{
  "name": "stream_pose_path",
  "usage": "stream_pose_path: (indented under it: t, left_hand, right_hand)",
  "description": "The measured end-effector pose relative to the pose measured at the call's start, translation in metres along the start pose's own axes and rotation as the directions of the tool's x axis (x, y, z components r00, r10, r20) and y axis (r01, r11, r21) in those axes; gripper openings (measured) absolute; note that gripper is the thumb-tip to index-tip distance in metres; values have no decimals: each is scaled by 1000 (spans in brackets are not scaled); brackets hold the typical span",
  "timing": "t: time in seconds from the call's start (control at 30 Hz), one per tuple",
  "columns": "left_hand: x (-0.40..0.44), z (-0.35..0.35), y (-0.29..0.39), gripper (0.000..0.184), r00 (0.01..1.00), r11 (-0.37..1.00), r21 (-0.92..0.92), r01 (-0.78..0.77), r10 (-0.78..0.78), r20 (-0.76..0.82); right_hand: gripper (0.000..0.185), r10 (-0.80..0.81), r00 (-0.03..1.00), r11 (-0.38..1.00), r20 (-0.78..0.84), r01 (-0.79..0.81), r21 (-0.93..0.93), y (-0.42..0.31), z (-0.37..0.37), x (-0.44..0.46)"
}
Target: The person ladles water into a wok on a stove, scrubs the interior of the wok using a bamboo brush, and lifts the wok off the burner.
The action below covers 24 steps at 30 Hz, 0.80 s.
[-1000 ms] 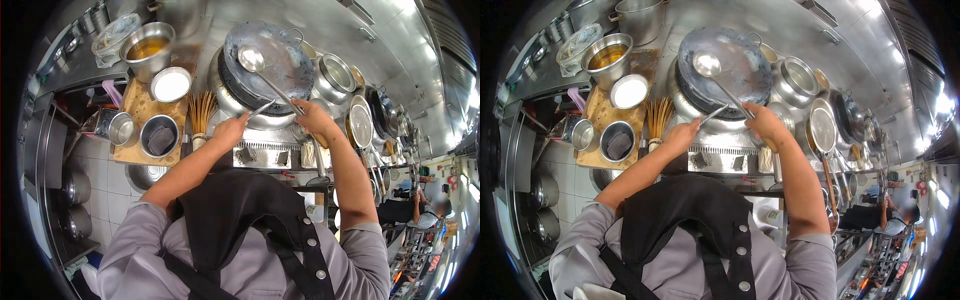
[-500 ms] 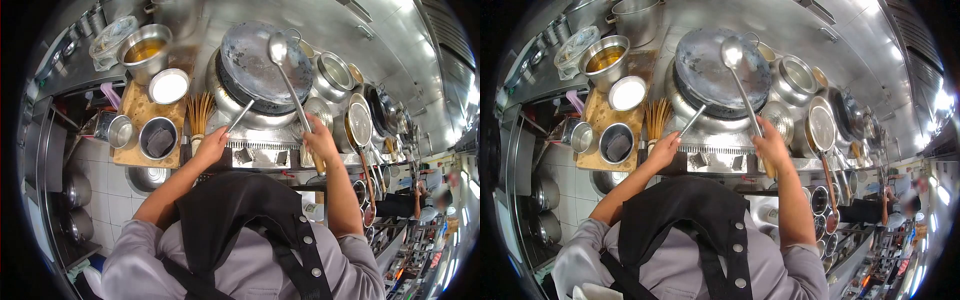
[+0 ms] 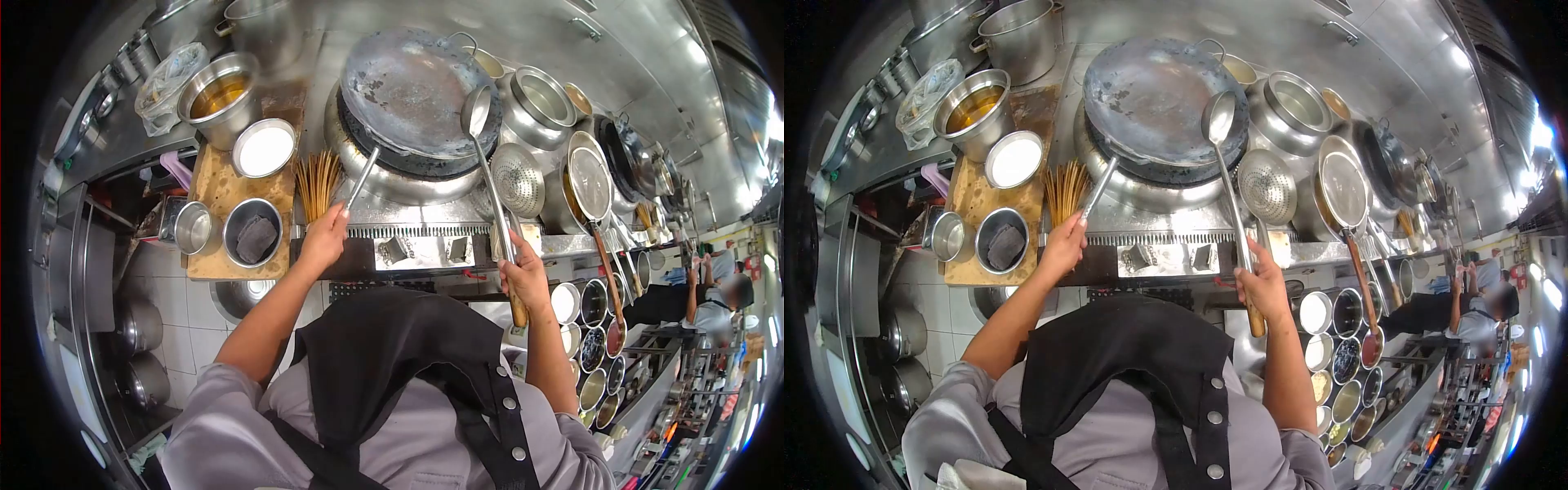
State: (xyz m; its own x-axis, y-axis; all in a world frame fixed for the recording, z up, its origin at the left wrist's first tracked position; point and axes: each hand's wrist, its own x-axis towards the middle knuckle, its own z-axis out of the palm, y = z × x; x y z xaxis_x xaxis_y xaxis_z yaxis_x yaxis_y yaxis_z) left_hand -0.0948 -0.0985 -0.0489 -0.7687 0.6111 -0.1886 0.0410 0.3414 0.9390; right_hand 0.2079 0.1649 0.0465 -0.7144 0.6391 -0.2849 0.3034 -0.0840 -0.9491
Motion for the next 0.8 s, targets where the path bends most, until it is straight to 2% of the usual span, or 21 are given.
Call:
stream_pose_path:
  t: [0.03, 0.1, 0.17, 0.2, 0.43, 0.5, 0.7, 0.77, 0.8]
  left_hand:
    - [9, 0, 0, 42, 997, 994, 84, -72, 75, -35]
    - [31, 2, 3, 40, 993, 988, 125, -95, 103, -52]
    - [43, 4, 6, 40, 983, 943, 292, -159, 180, -46]
    - [42, 5, 4, 40, 982, 943, 294, -158, 180, -49]
    - [24, 18, 1, 40, 975, 952, 250, -176, 203, -86]
    - [22, 17, 15, 38, 989, 981, 151, -122, 134, -70]
    - [53, 18, 32, 32, 999, 999, 34, 35, -36, 33]
    - [55, 20, 28, 31, 1000, 1000, 21, 1, -1, 10]
    - [57, 21, 26, 31, 999, 999, 9, -34, 34, -10]
  right_hand:
    - [66, 12, 1000, 1000, -1, -12, -27, 1, -1, -2]
    - [67, 18, 1000, 999, 4, -18, -47, 1, -1, -3]
    - [67, 27, 1000, 997, 9, -26, -71, -1, -1, -4]
    - [67, 37, 999, 993, 13, -36, -114, -4, -1, -2]
    - [67, 70, 997, 970, 33, -60, -237, -20, 1, 19]
    - [67, 69, 997, 968, 40, -57, -244, -22, 2, 21]
    - [68, 64, 996, 954, 65, -42, -297, -22, -1, 27]
    - [68, 58, 995, 954, 77, -33, -296, -24, -4, 32]
    - [67, 67, 996, 934, 63, -41, -354, -27, -5, 36]
